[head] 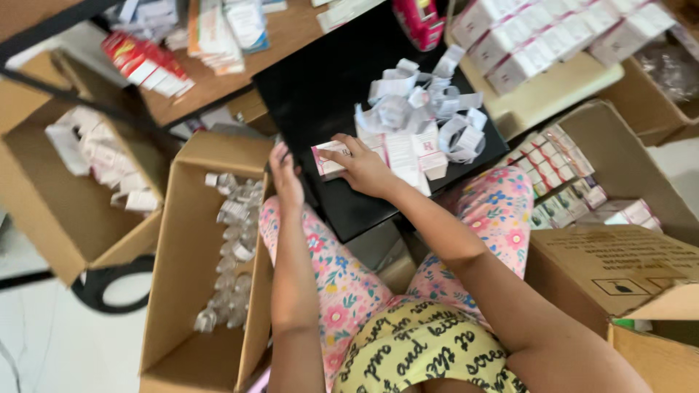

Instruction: The person sits on the floor and repeatedly picks up small clear bottles and white boxes, places the bottles into the boxes, and sets the filled boxes aside. The person also moves stacks of empty boxes and labels around the workspace.

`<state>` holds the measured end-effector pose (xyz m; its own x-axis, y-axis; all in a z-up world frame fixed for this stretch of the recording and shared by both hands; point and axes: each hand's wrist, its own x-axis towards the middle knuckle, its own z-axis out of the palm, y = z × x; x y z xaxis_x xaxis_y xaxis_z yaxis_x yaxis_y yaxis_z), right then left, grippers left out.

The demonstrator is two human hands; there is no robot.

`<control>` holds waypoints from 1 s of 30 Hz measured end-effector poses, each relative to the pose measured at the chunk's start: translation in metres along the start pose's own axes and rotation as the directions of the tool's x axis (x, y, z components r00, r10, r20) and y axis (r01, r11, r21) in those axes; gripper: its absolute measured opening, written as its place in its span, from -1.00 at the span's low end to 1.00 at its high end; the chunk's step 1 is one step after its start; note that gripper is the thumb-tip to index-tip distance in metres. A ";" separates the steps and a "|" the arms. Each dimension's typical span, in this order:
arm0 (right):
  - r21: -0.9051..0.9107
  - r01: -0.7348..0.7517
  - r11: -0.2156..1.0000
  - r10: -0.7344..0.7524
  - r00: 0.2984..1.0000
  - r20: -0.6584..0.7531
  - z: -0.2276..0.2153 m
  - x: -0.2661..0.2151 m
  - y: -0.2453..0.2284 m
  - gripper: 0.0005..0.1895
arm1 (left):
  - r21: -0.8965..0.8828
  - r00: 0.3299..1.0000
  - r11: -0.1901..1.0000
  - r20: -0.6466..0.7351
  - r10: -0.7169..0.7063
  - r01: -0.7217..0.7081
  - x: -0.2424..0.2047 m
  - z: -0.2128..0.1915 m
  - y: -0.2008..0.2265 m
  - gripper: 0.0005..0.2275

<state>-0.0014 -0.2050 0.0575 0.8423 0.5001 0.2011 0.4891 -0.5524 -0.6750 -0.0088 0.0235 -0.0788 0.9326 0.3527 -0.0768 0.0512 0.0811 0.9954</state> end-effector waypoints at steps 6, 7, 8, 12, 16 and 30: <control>0.274 0.187 0.943 0.040 0.756 -0.653 -0.082 -0.022 0.079 -0.42 | -0.029 0.996 0.996 -0.018 -0.086 0.086 -0.004 -0.002 0.007 -0.62; 0.085 -0.029 0.996 0.085 0.627 -0.775 -0.108 -0.036 0.099 -0.33 | -0.018 0.996 0.996 -0.012 -0.087 0.087 -0.004 -0.002 0.009 -0.63; -0.083 0.041 0.996 -0.092 0.474 -0.876 -0.141 -0.043 0.124 -0.33 | -0.009 0.997 0.997 -0.005 -0.083 0.083 -0.002 -0.001 0.012 -0.63; -0.213 -0.296 0.931 -0.153 0.214 -0.965 -0.233 -0.088 0.211 -0.28 | -0.006 0.995 0.995 0.009 -0.103 0.104 -0.002 0.003 0.016 -0.63; -0.071 -0.700 0.711 0.094 0.195 -0.976 -0.269 -0.128 0.279 -0.28 | 0.031 0.988 0.988 0.018 -0.154 0.153 0.003 0.014 0.012 -0.62; 0.575 -0.479 0.664 0.507 -0.277 -0.816 -0.280 -0.121 0.359 -0.38 | 0.142 0.984 0.975 0.038 -0.176 0.169 0.009 0.028 0.007 -0.64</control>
<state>0.1352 -0.6505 -0.0105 0.1997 -0.9629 0.1816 -0.2088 -0.2229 -0.9522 0.0093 0.0013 -0.0713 0.9220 0.2967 -0.2488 0.2585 0.0068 0.9660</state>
